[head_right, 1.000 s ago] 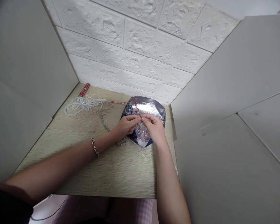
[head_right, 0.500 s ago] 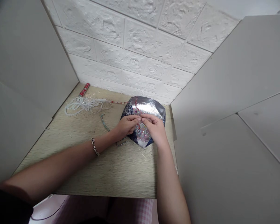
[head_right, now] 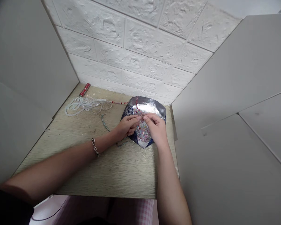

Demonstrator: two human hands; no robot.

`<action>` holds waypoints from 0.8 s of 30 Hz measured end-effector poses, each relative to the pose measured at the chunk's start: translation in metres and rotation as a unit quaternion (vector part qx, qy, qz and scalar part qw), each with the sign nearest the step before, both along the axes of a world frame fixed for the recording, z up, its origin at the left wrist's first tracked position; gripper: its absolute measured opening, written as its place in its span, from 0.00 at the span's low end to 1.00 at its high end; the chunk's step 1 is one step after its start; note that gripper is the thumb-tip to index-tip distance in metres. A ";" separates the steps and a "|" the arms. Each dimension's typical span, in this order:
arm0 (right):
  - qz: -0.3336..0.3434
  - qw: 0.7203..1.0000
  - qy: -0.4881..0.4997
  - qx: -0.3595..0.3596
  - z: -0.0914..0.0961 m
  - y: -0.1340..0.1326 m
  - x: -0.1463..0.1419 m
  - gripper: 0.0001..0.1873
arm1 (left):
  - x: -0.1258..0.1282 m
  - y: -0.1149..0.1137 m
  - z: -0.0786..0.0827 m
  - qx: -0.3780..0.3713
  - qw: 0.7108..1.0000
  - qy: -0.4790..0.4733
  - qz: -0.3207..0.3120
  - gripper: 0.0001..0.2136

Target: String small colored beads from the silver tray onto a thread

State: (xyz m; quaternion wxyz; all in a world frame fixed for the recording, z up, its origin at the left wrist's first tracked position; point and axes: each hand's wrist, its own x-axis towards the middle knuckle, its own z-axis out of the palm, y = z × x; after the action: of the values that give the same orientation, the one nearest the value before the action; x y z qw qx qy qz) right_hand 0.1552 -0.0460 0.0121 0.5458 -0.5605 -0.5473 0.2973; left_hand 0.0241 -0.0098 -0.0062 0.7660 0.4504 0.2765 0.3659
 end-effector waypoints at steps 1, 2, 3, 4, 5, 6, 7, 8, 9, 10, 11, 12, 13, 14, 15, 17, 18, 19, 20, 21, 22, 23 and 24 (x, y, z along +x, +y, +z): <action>-0.002 1.000 -0.021 0.007 0.002 -0.001 -0.001 0.08 | 0.000 0.000 0.000 0.006 1.000 -0.005 0.001 0.11; -0.004 0.999 -0.039 0.012 0.003 -0.001 -0.001 0.07 | 0.000 0.000 0.000 0.013 1.000 -0.003 0.003 0.11; -0.004 0.999 -0.053 0.014 0.004 -0.001 -0.002 0.06 | -0.001 0.000 0.000 0.020 1.000 0.004 0.007 0.12; -0.003 0.998 -0.062 0.015 0.005 -0.002 -0.002 0.06 | -0.001 0.000 0.000 0.026 0.999 0.015 0.011 0.12; -0.003 0.997 -0.069 0.018 0.006 -0.002 -0.003 0.06 | -0.001 0.000 0.000 0.031 0.999 0.025 0.013 0.12; -0.004 0.997 -0.073 0.022 0.006 -0.002 -0.003 0.06 | -0.001 0.000 0.000 0.035 0.999 0.032 0.012 0.12; -0.006 0.997 -0.076 0.027 0.006 -0.002 -0.004 0.06 | 0.000 -0.001 0.000 0.039 0.998 0.038 0.009 0.12; -0.009 0.997 -0.076 0.033 0.005 -0.002 -0.004 0.06 | 0.000 -0.001 0.000 0.043 0.998 0.041 0.005 0.12; -0.011 0.996 -0.076 0.036 0.004 -0.001 -0.004 0.06 | 0.000 -0.001 0.000 0.046 0.998 0.043 0.002 0.12; -0.013 0.996 -0.076 0.036 0.003 -0.001 -0.003 0.06 | 0.000 -0.001 0.000 0.048 0.998 0.043 -0.001 0.11; -0.019 0.996 -0.077 0.033 0.002 -0.001 -0.002 0.06 | 0.000 -0.001 0.000 0.048 0.998 0.043 -0.002 0.11; -0.032 0.996 -0.081 0.031 0.000 0.000 0.000 0.07 | 0.000 -0.001 -0.001 0.047 0.998 0.042 0.000 0.11; -0.055 0.994 -0.093 0.029 -0.001 0.001 0.002 0.07 | 0.000 0.000 -0.001 0.044 0.998 0.037 0.003 0.10; -0.085 0.990 -0.113 0.028 -0.003 0.002 0.004 0.08 | 0.001 0.001 -0.002 0.042 0.999 0.031 0.007 0.10; -0.118 0.982 -0.141 0.028 -0.005 0.003 0.007 0.09 | 0.001 0.001 -0.003 0.040 0.999 0.023 0.009 0.09; -0.167 0.960 -0.225 0.022 -0.009 0.005 0.014 0.12 | 0.001 0.003 -0.005 0.038 0.999 0.007 0.011 0.09; -0.177 0.946 -0.271 0.011 -0.010 0.006 0.016 0.12 | 0.001 0.003 -0.006 0.036 0.999 0.002 0.012 0.09; -0.178 0.933 -0.312 -0.006 -0.011 0.007 0.017 0.14 | 0.001 0.004 -0.007 0.034 0.999 -0.001 0.013 0.09; -0.175 0.921 -0.347 -0.026 -0.012 0.008 0.018 0.15 | 0.001 0.004 -0.007 0.032 0.999 -0.003 0.015 0.10; -0.166 0.910 -0.377 -0.052 -0.013 0.009 0.018 0.16 | 0.001 0.005 -0.008 0.029 0.999 -0.005 0.018 0.10; -0.152 0.899 -0.403 -0.080 -0.013 0.010 0.016 0.17 | 0.001 0.005 -0.008 0.026 0.999 -0.007 0.021 0.10; -0.137 0.888 -0.425 -0.111 -0.014 0.010 0.014 0.18 | 0.001 0.005 -0.007 0.022 0.999 -0.009 0.024 0.11; -0.122 0.876 -0.445 -0.143 -0.015 0.010 0.011 0.19 | 0.001 0.004 -0.007 0.016 0.999 -0.011 0.026 0.10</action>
State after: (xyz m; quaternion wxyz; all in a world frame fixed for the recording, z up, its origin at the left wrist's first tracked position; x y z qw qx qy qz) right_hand 0.1660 -0.0357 -0.0024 0.1910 -0.7678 -0.6112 0.0227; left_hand 0.0252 -0.0054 -0.0128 0.7519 0.4512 0.2741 0.3949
